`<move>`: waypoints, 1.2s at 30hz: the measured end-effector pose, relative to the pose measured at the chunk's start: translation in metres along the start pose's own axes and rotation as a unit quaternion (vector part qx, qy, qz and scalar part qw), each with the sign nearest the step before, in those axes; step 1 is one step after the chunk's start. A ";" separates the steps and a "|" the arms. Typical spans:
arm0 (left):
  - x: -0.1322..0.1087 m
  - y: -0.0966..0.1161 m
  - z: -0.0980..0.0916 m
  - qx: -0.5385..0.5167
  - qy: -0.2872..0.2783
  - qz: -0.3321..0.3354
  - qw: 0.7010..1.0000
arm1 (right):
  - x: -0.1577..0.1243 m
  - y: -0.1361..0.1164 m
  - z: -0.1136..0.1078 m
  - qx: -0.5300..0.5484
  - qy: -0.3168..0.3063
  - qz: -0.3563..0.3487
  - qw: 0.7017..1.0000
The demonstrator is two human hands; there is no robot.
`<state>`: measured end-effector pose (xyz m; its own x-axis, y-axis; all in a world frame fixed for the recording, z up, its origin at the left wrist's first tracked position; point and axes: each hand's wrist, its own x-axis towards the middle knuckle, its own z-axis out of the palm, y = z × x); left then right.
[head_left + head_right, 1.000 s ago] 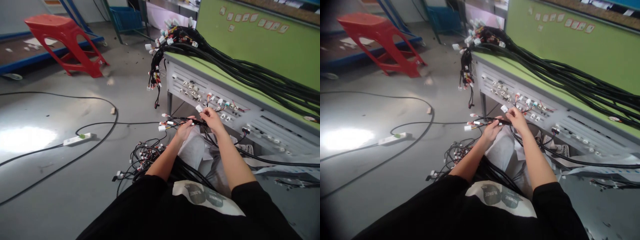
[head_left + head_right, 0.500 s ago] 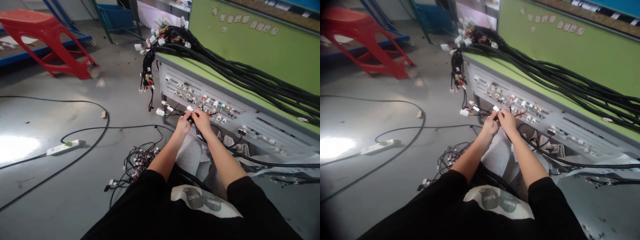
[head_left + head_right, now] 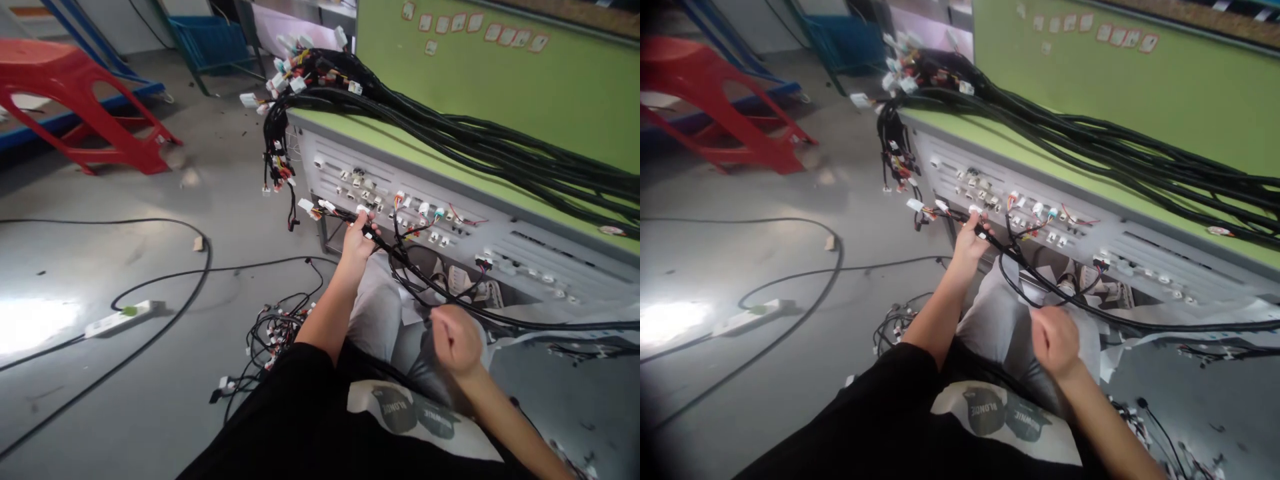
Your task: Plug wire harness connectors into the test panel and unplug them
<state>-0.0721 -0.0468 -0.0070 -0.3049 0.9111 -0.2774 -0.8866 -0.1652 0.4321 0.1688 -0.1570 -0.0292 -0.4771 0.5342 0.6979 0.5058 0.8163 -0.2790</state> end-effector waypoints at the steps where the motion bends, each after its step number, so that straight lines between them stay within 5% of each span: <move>1: -0.001 0.000 0.002 0.003 0.006 0.005 1.000 | -0.007 -0.006 0.004 0.014 -0.057 0.007 0.998; 4: -0.009 0.003 0.006 0.004 0.011 0.015 1.000 | -0.014 -0.006 0.031 -0.031 -0.184 0.106 0.977; 8: -0.019 0.009 0.005 -0.007 -0.003 0.037 0.999 | 0.003 0.018 0.057 -0.132 -0.177 0.196 0.955; 12: -0.016 0.010 0.004 0.041 0.013 0.079 0.996 | 0.035 0.036 0.053 -0.174 -0.169 0.255 0.936; 18: 0.011 0.013 0.008 0.134 0.045 0.166 0.976 | 0.074 0.053 0.057 -0.024 -0.386 0.295 0.874; 25: 0.046 0.033 0.004 0.168 0.114 0.136 0.970 | 0.105 0.037 0.071 -0.095 -0.416 0.339 0.838; 36: 0.060 0.049 0.013 0.203 0.080 0.030 0.975 | 0.114 0.032 0.070 -0.119 -0.418 0.319 0.842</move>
<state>-0.1297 0.0044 0.0086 -0.4311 0.8287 -0.3569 -0.6646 -0.0240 0.7468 0.0801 -0.0550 -0.0051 -0.3432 0.8963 -0.2808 0.9330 0.2908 -0.2121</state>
